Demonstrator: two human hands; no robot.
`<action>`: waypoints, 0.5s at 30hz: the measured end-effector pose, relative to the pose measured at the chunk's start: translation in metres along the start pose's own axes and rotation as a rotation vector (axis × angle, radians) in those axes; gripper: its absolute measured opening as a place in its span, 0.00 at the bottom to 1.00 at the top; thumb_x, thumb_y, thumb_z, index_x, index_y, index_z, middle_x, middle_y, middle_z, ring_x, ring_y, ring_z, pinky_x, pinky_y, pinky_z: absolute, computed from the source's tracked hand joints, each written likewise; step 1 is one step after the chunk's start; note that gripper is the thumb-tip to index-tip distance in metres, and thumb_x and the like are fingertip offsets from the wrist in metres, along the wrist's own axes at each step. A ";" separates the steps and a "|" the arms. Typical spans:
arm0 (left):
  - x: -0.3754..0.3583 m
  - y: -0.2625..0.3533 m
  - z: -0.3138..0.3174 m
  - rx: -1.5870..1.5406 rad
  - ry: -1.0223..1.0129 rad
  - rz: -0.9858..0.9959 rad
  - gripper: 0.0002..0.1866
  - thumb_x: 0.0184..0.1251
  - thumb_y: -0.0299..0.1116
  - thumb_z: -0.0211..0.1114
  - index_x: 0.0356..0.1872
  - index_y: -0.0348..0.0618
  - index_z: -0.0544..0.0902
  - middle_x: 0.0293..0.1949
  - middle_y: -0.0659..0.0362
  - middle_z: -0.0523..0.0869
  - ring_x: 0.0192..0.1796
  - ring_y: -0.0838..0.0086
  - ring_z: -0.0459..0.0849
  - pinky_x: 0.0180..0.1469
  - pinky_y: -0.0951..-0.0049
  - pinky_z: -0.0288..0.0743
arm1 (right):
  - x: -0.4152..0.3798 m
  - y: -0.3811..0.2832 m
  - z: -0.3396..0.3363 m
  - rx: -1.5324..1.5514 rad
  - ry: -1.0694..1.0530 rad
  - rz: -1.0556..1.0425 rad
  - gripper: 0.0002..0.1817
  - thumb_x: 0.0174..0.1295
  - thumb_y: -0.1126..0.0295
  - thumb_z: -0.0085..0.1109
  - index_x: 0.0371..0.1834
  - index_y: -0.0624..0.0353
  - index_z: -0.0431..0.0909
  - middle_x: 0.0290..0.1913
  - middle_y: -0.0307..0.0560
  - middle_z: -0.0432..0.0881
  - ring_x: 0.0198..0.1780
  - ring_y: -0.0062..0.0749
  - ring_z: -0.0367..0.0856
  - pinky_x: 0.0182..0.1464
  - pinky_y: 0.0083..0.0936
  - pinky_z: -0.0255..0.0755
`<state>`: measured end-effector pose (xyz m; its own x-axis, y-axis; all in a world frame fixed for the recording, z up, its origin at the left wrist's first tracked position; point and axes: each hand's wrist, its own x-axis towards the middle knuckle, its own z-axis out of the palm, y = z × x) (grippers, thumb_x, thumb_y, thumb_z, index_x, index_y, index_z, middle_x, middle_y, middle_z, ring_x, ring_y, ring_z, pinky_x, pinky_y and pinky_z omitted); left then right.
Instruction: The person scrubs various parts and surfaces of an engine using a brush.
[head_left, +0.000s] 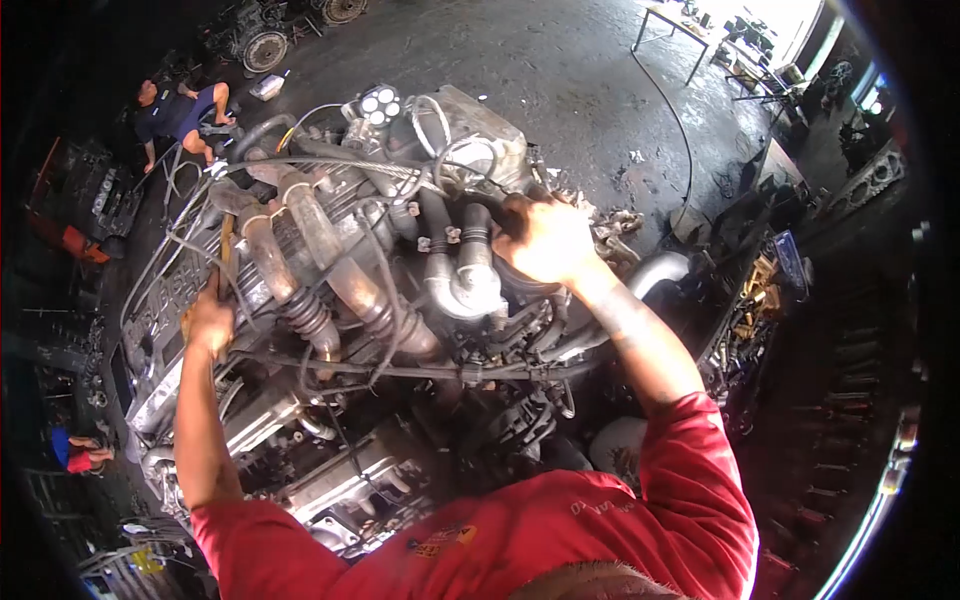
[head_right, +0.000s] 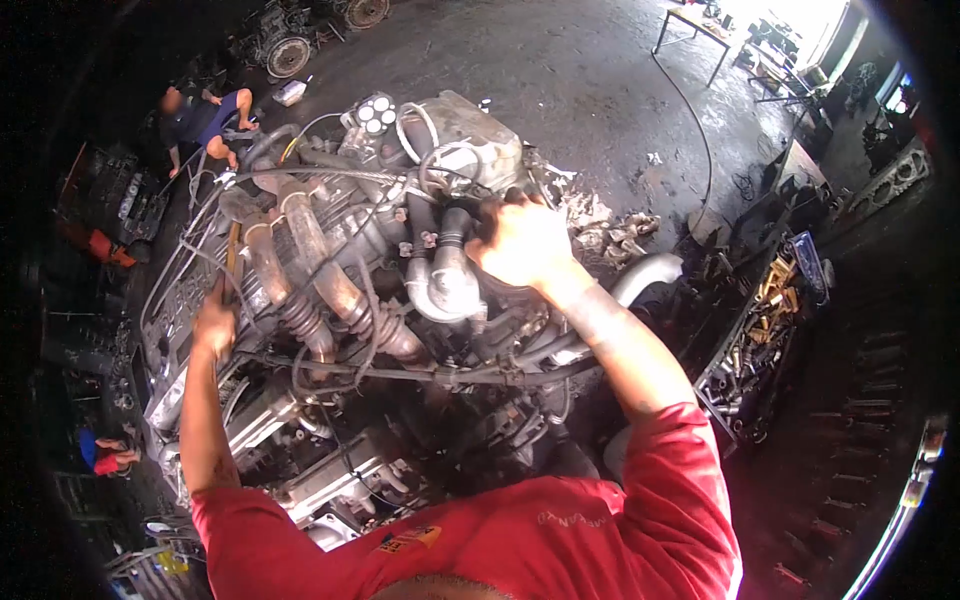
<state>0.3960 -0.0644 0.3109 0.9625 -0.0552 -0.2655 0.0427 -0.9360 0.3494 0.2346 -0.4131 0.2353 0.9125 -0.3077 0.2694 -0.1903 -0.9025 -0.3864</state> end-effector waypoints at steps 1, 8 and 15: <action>0.030 -0.059 0.016 0.131 0.185 0.354 0.33 0.54 0.23 0.50 0.66 0.41 0.58 0.52 0.41 0.76 0.45 0.58 0.81 0.46 0.66 0.73 | -0.002 0.000 0.002 -0.011 0.055 -0.025 0.20 0.40 0.56 0.56 0.33 0.60 0.79 0.32 0.59 0.80 0.39 0.49 0.79 0.46 0.38 0.72; 0.051 -0.051 0.029 -0.199 -0.063 0.018 0.34 0.50 0.22 0.46 0.65 0.33 0.57 0.45 0.42 0.79 0.21 0.66 0.78 0.24 0.68 0.72 | 0.006 -0.001 0.002 -0.030 -0.073 -0.014 0.22 0.43 0.55 0.55 0.40 0.57 0.79 0.28 0.55 0.81 0.36 0.47 0.81 0.46 0.36 0.73; 0.005 -0.046 0.062 -0.187 0.251 0.208 0.36 0.50 0.20 0.46 0.67 0.38 0.54 0.36 0.44 0.81 0.17 0.67 0.75 0.19 0.68 0.69 | 0.006 0.006 0.010 -0.108 0.114 -0.102 0.21 0.43 0.55 0.56 0.38 0.57 0.79 0.32 0.55 0.81 0.35 0.48 0.80 0.41 0.38 0.74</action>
<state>0.3826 -0.0430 0.2376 0.9904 -0.1293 0.0488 -0.1352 -0.8328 0.5368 0.2425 -0.4171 0.2257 0.8831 -0.2400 0.4031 -0.1425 -0.9559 -0.2568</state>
